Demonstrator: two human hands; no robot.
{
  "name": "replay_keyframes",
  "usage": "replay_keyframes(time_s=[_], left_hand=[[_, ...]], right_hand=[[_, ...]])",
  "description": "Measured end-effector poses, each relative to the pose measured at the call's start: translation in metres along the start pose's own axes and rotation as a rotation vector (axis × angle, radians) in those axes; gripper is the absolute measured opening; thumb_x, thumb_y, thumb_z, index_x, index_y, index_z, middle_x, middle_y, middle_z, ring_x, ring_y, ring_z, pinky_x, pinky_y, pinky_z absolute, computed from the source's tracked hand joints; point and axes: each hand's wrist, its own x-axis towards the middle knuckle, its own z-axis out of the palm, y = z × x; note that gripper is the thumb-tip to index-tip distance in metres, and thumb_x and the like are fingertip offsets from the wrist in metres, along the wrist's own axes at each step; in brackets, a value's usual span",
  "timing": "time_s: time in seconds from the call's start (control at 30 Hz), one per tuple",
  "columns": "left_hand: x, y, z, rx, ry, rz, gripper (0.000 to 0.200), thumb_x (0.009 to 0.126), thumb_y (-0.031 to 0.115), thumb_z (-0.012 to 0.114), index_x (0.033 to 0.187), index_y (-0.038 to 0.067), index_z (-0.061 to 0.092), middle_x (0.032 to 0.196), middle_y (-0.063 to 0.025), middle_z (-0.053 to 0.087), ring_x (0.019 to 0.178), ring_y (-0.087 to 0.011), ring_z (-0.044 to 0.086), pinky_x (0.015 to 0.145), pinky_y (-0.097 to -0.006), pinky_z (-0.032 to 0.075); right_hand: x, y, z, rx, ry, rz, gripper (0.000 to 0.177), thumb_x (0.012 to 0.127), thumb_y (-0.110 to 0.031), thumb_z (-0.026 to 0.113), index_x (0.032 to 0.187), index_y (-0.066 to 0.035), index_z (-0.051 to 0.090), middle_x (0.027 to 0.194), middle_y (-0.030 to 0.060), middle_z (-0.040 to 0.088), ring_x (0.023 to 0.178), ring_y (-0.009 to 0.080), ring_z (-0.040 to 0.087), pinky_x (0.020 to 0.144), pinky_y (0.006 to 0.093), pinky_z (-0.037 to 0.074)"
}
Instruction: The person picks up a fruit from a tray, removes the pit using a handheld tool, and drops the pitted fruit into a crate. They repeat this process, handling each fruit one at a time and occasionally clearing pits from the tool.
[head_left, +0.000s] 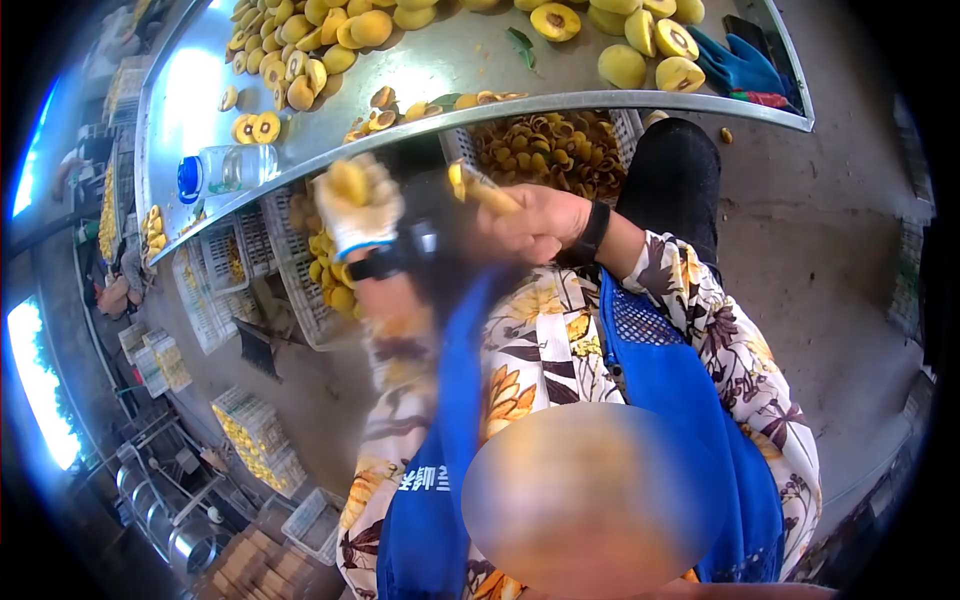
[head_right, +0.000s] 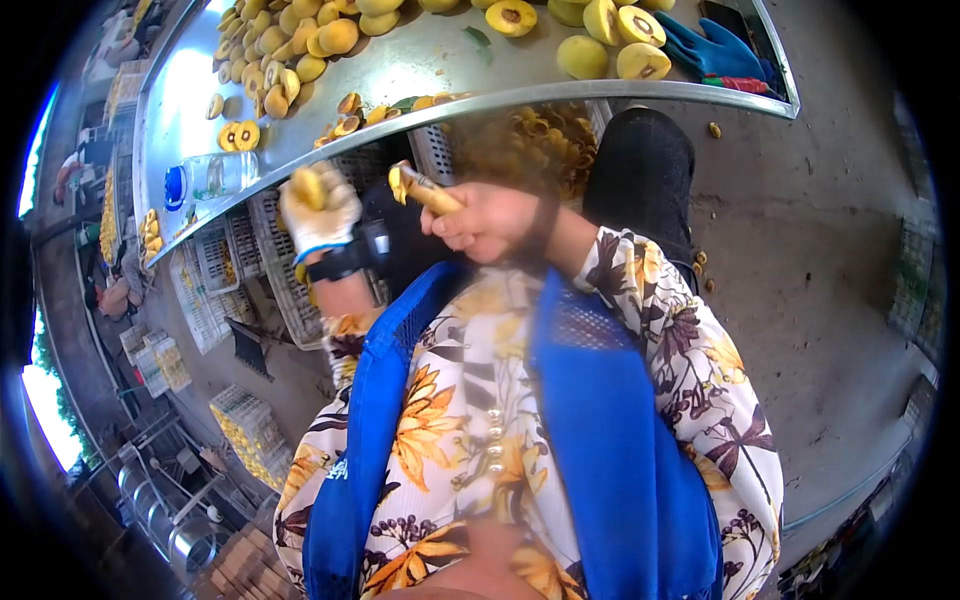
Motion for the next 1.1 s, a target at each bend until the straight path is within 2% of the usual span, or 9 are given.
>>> replay_keyframes(time_s=[0.1, 0.17, 0.27, 0.43, 0.5, 0.53, 0.6, 0.83, 1.1], left_hand=[[-0.028, 0.035, 0.013, 0.357, 0.557, 0.415, 0.045, 0.087, 0.053, 0.041, 0.081, 0.011, 0.057, 0.067, -0.0048, 0.056, 0.051, -0.0132, 0.047, 0.040, -0.0225, 0.027], [-0.022, 0.057, -0.025, 1.033, 0.939, 0.698, 0.042, 0.088, 0.045, 0.046, 0.093, 0.009, 0.066, 0.090, -0.0101, 0.065, 0.077, -0.0233, 0.060, 0.063, -0.0335, 0.049], [-0.011, 0.061, 0.006, 2.014, 0.938, 0.599, 0.043, 0.085, 0.038, 0.055, 0.111, 0.004, 0.062, 0.105, -0.0158, 0.064, 0.096, -0.0302, 0.060, 0.087, -0.0362, 0.044], [0.087, -0.030, 0.085, 2.179, -0.022, 1.131, 0.034, 0.086, 0.034, 0.055, 0.107, 0.008, 0.062, 0.104, -0.0134, 0.064, 0.092, -0.0299, 0.061, 0.078, -0.0355, 0.048], [0.119, -0.089, 0.137, 2.274, 0.002, 0.777, 0.031, 0.081, 0.020, 0.061, 0.107, 0.004, 0.062, 0.099, -0.0113, 0.066, 0.082, -0.0276, 0.063, 0.073, -0.0353, 0.051], [0.173, -0.108, 0.103, 2.664, -0.523, 1.283, 0.024, 0.082, 0.023, 0.057, 0.100, 0.007, 0.058, 0.084, -0.0146, 0.063, 0.078, -0.0312, 0.061, 0.071, -0.0373, 0.050], [0.159, -0.135, 0.156, 2.262, -0.220, 0.412, 0.034, 0.082, 0.034, 0.052, 0.102, 0.008, 0.061, 0.106, -0.0220, 0.060, 0.101, -0.0349, 0.056, 0.086, -0.0430, 0.045], [0.166, -0.153, 0.158, 1.931, -0.191, 0.522, 0.036, 0.077, 0.026, 0.059, 0.107, 0.006, 0.060, 0.097, -0.0206, 0.063, 0.092, -0.0364, 0.059, 0.080, -0.0382, 0.047], [0.052, -0.119, 0.147, 1.371, -0.376, 0.269, 0.050, 0.073, 0.013, 0.073, 0.118, -0.001, 0.056, 0.100, -0.0083, 0.064, 0.081, -0.0099, 0.059, 0.074, -0.0218, 0.047]], right_hand=[[0.002, 0.015, -0.037, -0.221, 0.281, 0.046, 0.021, 0.083, -0.014, 0.060, 0.098, -0.002, 0.051, 0.063, 0.0066, 0.053, 0.041, 0.0143, 0.047, 0.038, 0.0276, 0.039], [-0.001, 0.022, -0.051, -1.216, 0.519, -0.107, 0.024, 0.080, -0.019, 0.061, 0.091, 0.001, 0.052, 0.067, 0.0178, 0.058, 0.053, 0.0292, 0.056, 0.051, 0.0378, 0.046], [-0.008, 0.012, -0.039, -1.333, 0.896, -0.023, 0.028, 0.078, -0.024, 0.061, 0.083, 0.003, 0.053, 0.073, 0.0268, 0.060, 0.070, 0.0423, 0.060, 0.067, 0.0466, 0.048], [-0.008, 0.005, -0.035, -1.441, 1.041, -0.277, 0.028, 0.078, -0.023, 0.064, 0.084, 0.001, 0.050, 0.071, 0.0254, 0.058, 0.071, 0.0419, 0.058, 0.063, 0.0468, 0.046], [-0.024, -0.013, -0.021, -1.433, 1.007, -0.315, 0.030, 0.078, -0.025, 0.065, 0.084, 0.001, 0.050, 0.072, 0.0249, 0.058, 0.071, 0.0421, 0.057, 0.062, 0.0454, 0.045], [-0.030, -0.013, -0.020, -1.401, 1.050, -0.325, 0.030, 0.078, -0.024, 0.065, 0.087, 0.001, 0.051, 0.073, 0.0248, 0.058, 0.071, 0.0420, 0.057, 0.062, 0.0446, 0.046], [-0.036, -0.013, -0.014, -1.343, 1.137, -0.344, 0.031, 0.079, -0.024, 0.065, 0.093, 0.001, 0.052, 0.074, 0.0245, 0.059, 0.072, 0.0418, 0.058, 0.063, 0.0430, 0.046], [-0.058, -0.022, -0.008, -1.098, 1.347, -0.356, 0.031, 0.084, -0.019, 0.061, 0.107, 0.001, 0.052, 0.075, 0.0142, 0.064, 0.061, 0.0213, 0.062, 0.056, 0.0319, 0.048], [-0.024, -0.045, -0.008, -0.658, 1.107, -0.840, 0.030, 0.091, -0.020, 0.056, 0.109, 0.000, 0.043, 0.073, 0.0076, 0.060, 0.043, 0.0090, 0.046, 0.041, 0.0221, 0.040]])
